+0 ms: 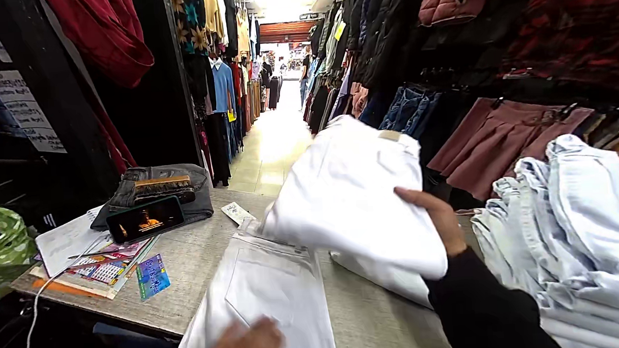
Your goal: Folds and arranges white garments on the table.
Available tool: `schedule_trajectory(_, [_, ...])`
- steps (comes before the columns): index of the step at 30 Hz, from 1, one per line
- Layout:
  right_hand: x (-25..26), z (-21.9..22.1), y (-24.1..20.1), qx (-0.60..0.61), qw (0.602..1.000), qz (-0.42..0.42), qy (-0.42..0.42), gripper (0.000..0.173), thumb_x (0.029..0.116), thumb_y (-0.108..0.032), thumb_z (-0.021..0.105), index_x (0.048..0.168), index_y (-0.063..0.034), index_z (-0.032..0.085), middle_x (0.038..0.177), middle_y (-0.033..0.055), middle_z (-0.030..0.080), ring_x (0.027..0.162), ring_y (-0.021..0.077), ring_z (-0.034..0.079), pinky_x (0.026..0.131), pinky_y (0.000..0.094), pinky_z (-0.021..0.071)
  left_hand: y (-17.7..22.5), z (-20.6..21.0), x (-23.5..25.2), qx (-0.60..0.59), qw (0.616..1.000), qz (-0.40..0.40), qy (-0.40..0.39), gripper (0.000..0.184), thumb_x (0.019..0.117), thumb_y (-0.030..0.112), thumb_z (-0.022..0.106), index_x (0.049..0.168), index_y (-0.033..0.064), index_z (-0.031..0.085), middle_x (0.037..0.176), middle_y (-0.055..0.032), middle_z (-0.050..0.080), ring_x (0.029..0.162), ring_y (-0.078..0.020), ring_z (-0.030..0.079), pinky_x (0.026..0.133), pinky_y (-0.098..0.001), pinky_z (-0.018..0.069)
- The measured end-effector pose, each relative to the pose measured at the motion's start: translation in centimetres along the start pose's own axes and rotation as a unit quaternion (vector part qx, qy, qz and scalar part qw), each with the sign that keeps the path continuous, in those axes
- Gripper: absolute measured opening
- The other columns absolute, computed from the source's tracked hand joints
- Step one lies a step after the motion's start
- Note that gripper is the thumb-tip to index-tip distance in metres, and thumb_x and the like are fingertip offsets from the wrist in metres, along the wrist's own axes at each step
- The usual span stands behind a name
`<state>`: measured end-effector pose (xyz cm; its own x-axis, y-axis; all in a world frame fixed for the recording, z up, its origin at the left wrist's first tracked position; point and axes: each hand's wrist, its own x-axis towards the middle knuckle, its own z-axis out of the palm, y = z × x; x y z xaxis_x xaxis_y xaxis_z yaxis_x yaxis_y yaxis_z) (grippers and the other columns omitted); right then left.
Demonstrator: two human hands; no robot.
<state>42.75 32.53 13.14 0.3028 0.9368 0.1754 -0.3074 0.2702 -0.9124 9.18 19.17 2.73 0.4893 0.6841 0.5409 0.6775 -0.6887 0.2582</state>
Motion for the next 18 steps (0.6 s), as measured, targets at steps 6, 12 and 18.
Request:
schedule_trajectory(6, [5.8,-3.6,4.5,0.05,0.995,-0.044,0.078,0.019,0.1038,-0.015,0.044,0.102,-0.0174,0.062,0.084,-0.0085,0.072,0.075,-0.0018,0.069,0.067,0.0191,0.0583,-7.8,-0.4,2.1,-0.206,0.882,-0.423,-0.004,0.059,0.0943,0.023,0.068,0.142,-0.0074,0.049,0.137,-0.0264,0.059,0.125,-0.0357,0.062,0.107,-0.0472,0.0493])
schedule_trajectory(12, [10.7,-11.4,16.6,0.079,0.994,0.007,0.07,0.032,0.1011,-0.035,0.052,0.117,-0.0116,0.065,0.1,0.0025,0.071,0.09,0.0103,0.069,0.083,0.0361,0.0586,-10.5,0.6,6.1,-0.394,0.769,-0.498,-0.063,0.055,0.1003,0.029,0.063,0.142,-0.001,0.046,0.125,-0.019,0.065,0.106,-0.0264,0.069,0.088,-0.0435,0.058])
schedule_trajectory(18, [9.8,-12.3,15.6,0.03,0.998,-0.055,0.014,0.03,0.1063,-0.03,0.046,0.119,-0.0114,0.066,0.103,-0.0031,0.072,0.093,0.0027,0.068,0.084,0.0267,0.0577,-10.7,5.9,9.4,-0.576,0.671,-0.448,-0.135,0.043,0.1039,0.042,0.055,0.126,0.0057,0.06,0.098,-0.0098,0.073,0.082,-0.0173,0.072,0.068,-0.0333,0.0596])
